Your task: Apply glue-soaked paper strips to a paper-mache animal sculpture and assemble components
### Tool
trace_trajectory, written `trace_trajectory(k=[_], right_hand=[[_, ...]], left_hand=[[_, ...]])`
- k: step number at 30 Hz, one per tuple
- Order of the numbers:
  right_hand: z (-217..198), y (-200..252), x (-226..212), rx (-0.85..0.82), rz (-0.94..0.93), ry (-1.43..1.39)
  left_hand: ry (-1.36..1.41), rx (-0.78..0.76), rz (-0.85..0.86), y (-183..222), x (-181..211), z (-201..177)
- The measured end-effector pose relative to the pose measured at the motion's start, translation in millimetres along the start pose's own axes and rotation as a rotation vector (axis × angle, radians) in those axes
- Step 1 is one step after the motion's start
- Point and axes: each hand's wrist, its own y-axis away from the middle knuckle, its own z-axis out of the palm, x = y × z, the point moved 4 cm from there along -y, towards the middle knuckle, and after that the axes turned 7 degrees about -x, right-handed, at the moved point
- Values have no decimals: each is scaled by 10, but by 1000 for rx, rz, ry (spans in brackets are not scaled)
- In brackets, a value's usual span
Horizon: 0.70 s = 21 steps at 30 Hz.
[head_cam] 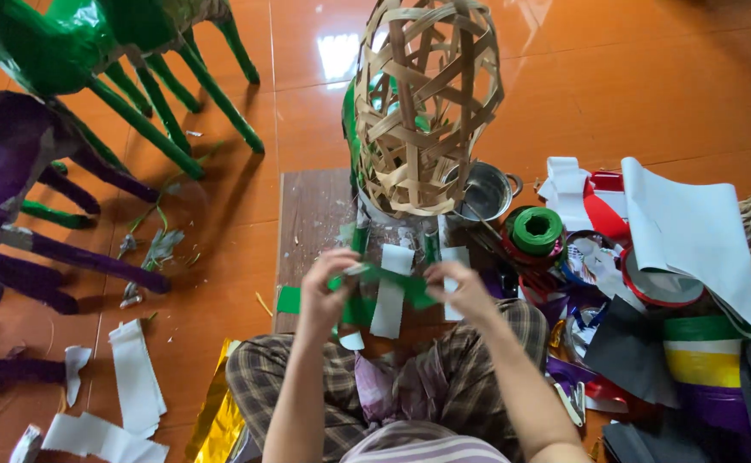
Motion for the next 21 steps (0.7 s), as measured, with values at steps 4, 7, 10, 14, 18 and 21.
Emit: trace_trajectory(k=[4, 7, 10, 14, 18, 21], right_hand=[[-552, -444, -331, 49, -144, -17], [-734, -765, -513, 141, -162, -111], [-688, -974, -722, 242, -137, -224], [-557, -1060, -1036, 413, -140, -298], [-404, -1152, -876, 514, -128, -353], [-306, -1130, -997, 621, -131, -558]], left_hand=[[454, 197, -118, -223, -203, -179], [517, 276, -165, -501, -271, -132], [515, 340, -156, -754, -337, -6], [487, 380, -119, -995, -164, 136], [424, 399, -126, -1062, -76, 210], [350, 420, -131, -1071, -32, 220]])
